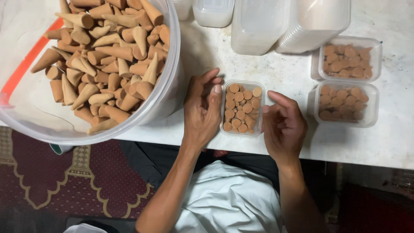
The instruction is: The person picks up incense cones from a large container and places them into small plastic boxes.
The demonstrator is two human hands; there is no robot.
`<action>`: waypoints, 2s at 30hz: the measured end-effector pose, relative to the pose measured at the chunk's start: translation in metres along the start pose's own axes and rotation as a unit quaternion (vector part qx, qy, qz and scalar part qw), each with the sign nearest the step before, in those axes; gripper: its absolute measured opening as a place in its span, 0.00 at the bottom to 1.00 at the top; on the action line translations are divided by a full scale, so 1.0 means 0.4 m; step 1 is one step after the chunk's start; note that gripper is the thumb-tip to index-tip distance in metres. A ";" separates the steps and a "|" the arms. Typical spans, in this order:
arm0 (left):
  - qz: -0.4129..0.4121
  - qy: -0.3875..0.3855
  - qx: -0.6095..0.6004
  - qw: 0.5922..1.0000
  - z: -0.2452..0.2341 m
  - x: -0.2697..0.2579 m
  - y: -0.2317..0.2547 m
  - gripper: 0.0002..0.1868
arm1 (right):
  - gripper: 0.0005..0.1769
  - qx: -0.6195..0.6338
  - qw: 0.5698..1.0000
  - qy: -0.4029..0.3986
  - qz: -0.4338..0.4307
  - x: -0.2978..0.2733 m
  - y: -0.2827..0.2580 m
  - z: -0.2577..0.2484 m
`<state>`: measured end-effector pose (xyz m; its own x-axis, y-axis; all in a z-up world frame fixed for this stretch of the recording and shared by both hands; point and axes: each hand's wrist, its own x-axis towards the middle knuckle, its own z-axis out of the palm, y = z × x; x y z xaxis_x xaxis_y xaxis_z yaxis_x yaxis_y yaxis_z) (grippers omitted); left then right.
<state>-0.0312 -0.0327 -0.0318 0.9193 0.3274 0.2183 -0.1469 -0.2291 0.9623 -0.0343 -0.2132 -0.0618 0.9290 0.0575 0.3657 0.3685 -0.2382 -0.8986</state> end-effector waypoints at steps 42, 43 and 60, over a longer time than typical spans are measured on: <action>-0.021 -0.267 0.065 0.961 -0.081 -0.079 0.038 0.47 | 0.12 -0.058 0.976 0.159 0.141 0.013 -0.023 0.034; -0.020 -0.265 0.065 0.962 -0.077 -0.071 0.037 0.47 | 0.12 -0.057 0.976 0.158 0.138 0.005 -0.026 0.022; 0.036 -0.321 0.098 0.941 -0.107 -0.009 0.028 0.28 | 0.09 -0.234 0.964 -0.039 -0.119 0.014 -0.014 -0.014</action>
<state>-0.0517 0.0030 -0.0148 0.9501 -0.3019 0.0790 -0.2056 -0.4152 0.8862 -0.0313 -0.2170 -0.0534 0.8266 0.2339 0.5120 0.5325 -0.6198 -0.5765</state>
